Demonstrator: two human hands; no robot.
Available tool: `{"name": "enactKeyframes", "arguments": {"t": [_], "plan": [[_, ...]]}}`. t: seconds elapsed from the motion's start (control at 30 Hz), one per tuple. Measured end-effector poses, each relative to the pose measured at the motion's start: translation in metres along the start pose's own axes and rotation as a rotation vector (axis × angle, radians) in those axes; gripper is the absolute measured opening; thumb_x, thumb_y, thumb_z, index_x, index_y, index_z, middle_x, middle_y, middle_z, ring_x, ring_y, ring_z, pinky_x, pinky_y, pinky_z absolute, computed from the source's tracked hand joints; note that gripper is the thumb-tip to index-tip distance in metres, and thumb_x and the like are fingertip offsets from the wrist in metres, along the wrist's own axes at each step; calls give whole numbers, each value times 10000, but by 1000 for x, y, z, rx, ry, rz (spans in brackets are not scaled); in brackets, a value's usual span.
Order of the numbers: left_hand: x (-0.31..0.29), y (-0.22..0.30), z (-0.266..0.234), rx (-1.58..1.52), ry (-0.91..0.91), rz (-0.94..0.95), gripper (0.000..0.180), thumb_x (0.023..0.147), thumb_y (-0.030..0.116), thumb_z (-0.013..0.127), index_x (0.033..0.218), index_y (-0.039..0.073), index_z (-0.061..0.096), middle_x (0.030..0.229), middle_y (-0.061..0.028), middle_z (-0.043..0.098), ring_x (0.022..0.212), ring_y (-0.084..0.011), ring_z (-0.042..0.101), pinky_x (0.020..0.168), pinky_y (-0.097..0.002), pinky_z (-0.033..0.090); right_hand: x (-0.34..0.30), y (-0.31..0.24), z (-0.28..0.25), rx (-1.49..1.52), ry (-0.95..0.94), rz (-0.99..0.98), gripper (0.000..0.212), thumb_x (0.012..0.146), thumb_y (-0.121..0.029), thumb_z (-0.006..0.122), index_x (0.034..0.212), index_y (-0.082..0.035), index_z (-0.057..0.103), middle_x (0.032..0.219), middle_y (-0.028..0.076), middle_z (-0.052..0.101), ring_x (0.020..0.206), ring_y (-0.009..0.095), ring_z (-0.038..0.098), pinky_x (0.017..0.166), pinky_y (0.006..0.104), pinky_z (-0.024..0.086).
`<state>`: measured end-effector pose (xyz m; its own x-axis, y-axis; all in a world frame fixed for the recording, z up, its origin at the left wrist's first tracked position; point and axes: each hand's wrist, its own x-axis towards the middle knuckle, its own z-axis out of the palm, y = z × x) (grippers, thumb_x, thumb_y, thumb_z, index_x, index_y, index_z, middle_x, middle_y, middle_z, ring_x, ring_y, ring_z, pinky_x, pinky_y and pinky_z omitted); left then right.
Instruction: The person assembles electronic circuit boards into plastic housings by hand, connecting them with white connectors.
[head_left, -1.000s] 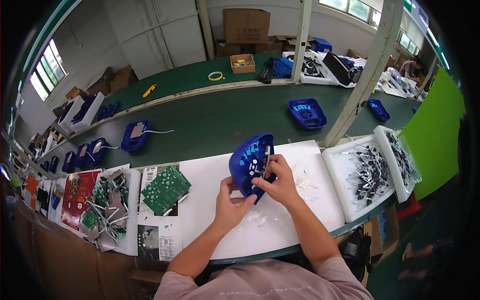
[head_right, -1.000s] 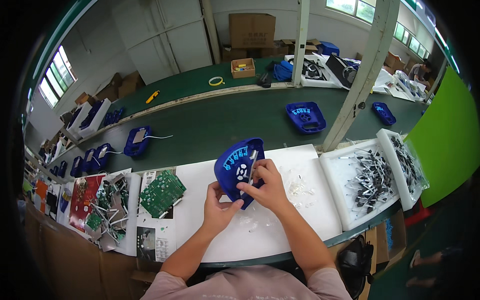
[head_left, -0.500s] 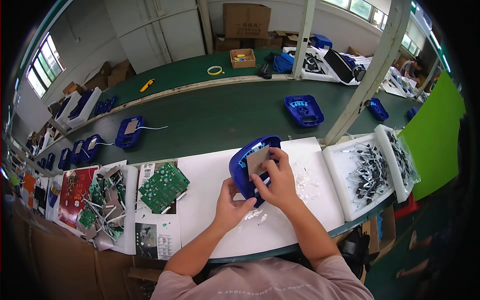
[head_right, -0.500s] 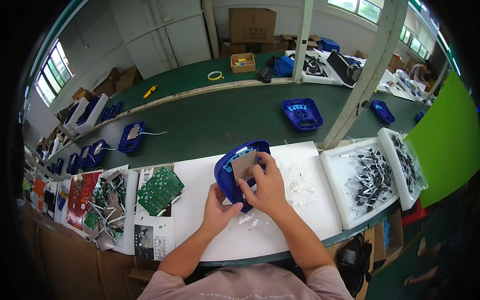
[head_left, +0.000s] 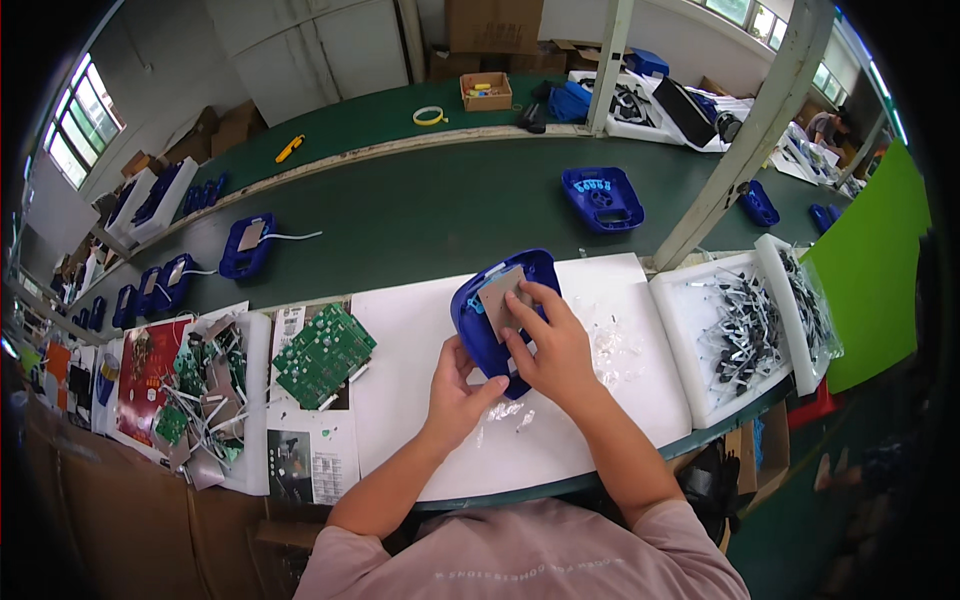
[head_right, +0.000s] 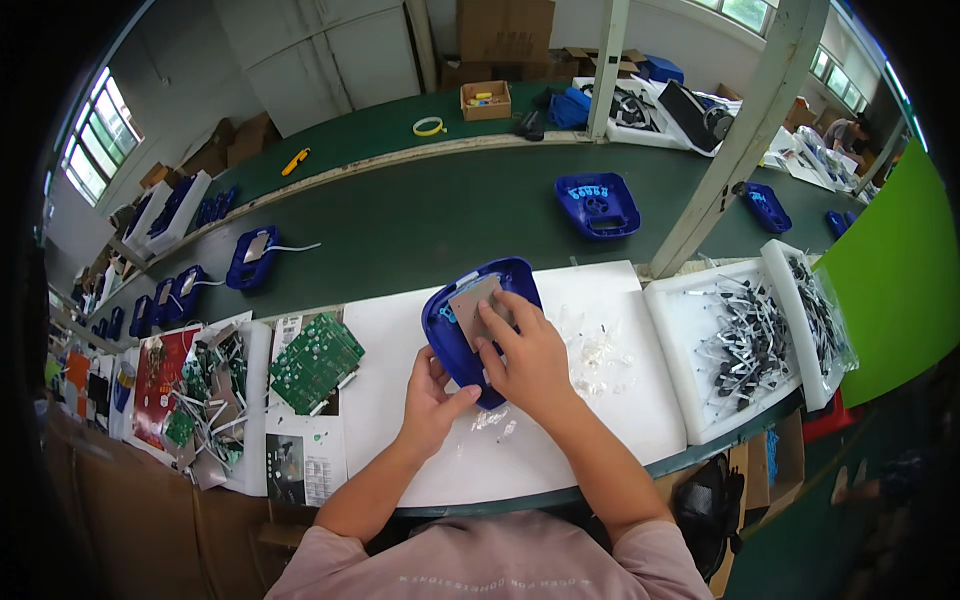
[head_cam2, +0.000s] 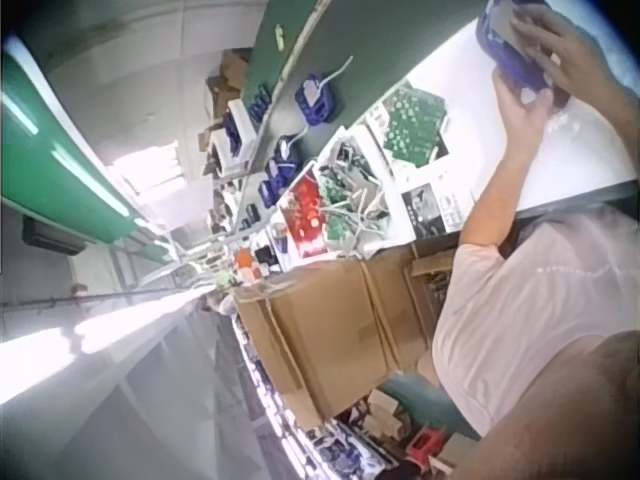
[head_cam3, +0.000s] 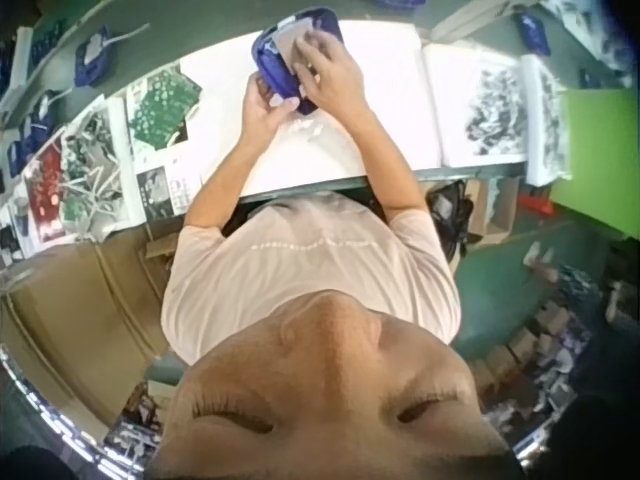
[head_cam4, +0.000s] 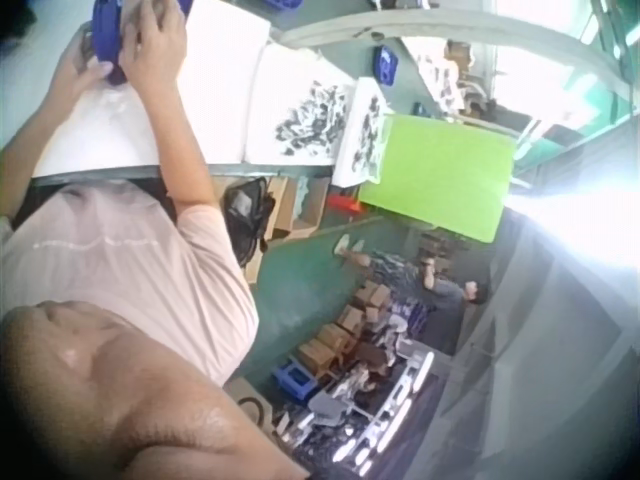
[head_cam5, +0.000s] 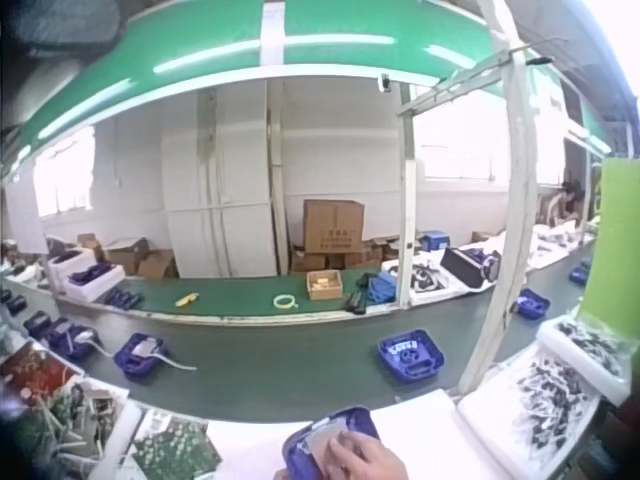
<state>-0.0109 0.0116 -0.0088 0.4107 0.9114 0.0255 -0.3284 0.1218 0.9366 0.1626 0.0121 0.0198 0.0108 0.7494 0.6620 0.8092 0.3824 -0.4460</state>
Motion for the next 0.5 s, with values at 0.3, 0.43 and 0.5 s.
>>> {"name": "enactKeyframes", "arguments": {"t": [0.3,0.43,0.5], "plan": [[7,2,-4,12,1,-18,713,793,-60,693,1426,28,378,1328,-130,548,1271,-218,522,1041,-363,490,5,3,4,58,0,85,393,796,-89,743,1184,-42,700,1229,158,614,1043,338,636,817,400,553],[6,2,-4,-17,5,1,712,797,-63,689,1427,21,370,1338,-145,541,1269,-220,526,1000,-358,532,5,1,5,-70,31,-69,409,793,-103,743,1193,-34,701,1229,162,622,1059,343,621,839,423,533],[6,1,-5,-16,-7,6,702,811,-60,690,1424,8,355,1350,-167,525,1274,-228,524,968,-362,575,4,5,7,-70,23,-53,413,803,-130,735,1203,-36,702,1216,160,635,1092,339,601,900,446,493]]}}
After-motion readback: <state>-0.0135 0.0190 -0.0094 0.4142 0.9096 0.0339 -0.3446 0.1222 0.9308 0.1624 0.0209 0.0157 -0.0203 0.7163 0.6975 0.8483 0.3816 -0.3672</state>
